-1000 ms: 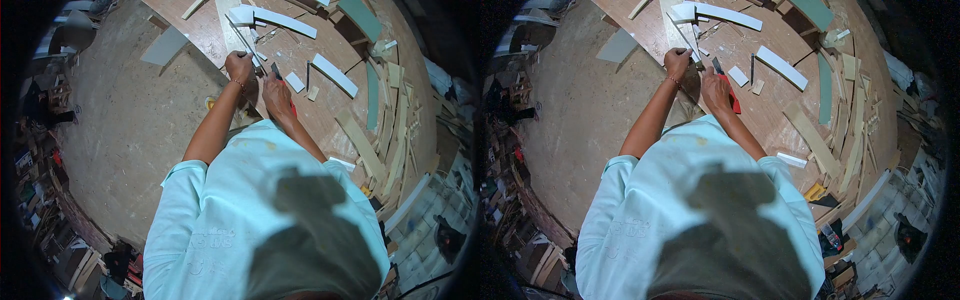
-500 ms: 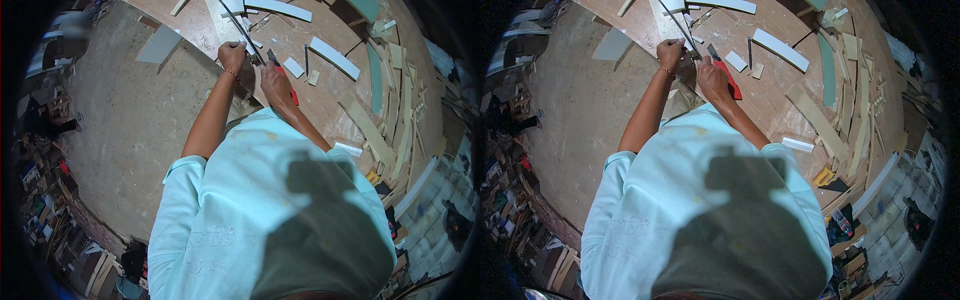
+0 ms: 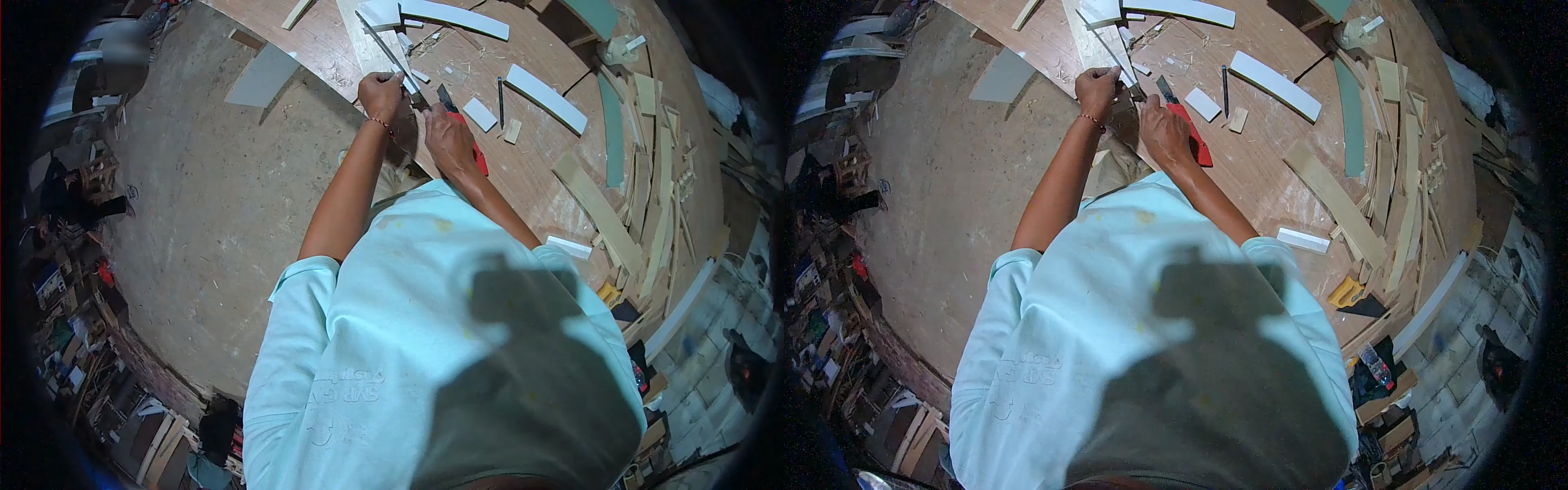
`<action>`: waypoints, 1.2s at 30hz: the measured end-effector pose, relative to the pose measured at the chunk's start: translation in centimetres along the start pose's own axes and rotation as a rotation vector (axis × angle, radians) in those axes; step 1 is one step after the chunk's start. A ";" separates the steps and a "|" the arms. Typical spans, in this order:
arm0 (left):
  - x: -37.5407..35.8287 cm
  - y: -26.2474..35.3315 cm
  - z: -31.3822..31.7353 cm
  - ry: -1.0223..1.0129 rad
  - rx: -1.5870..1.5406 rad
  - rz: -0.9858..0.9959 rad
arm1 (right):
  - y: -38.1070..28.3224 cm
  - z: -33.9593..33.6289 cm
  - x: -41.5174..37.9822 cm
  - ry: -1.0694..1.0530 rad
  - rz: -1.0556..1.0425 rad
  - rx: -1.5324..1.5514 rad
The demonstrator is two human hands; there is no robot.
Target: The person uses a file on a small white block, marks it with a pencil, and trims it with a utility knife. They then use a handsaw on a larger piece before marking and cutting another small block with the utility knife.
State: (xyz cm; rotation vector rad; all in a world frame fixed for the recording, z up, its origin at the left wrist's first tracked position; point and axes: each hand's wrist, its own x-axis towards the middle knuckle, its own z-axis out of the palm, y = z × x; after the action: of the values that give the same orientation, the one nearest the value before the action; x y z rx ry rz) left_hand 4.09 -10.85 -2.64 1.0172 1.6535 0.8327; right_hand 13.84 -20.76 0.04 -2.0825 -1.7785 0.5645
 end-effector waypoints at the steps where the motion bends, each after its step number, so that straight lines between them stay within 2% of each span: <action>1: 0.0 0.1 0.0 0.005 0.011 0.004 | 0.0 0.0 0.0 0.000 -0.001 0.000; 8: 0.5 -0.3 0.1 0.053 0.226 0.086 | -0.2 -0.6 0.0 0.003 0.003 -0.013; 15: 0.5 -0.7 0.2 0.104 0.196 0.116 | -0.5 -0.8 0.0 -0.084 0.047 0.042; 22: 1.0 -1.1 0.1 0.053 0.217 0.150 | 0.0 -0.2 0.6 -0.059 0.023 0.022; 24: 1.0 -1.2 0.2 0.038 0.184 0.142 | -0.1 0.2 1.2 0.033 -0.016 0.043; 27: 0.3 -0.3 0.1 0.059 0.197 0.111 | -0.7 -0.2 1.0 -0.060 0.045 0.037; 36: 0.1 0.2 -0.1 0.101 0.250 0.130 | -0.3 0.0 0.7 -0.058 0.047 0.033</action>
State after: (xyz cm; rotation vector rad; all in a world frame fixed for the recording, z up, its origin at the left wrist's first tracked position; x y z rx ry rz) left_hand 4.01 -10.69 -2.50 1.2850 1.8252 0.7855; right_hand 13.71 -19.98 0.10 -2.1112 -1.7429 0.6689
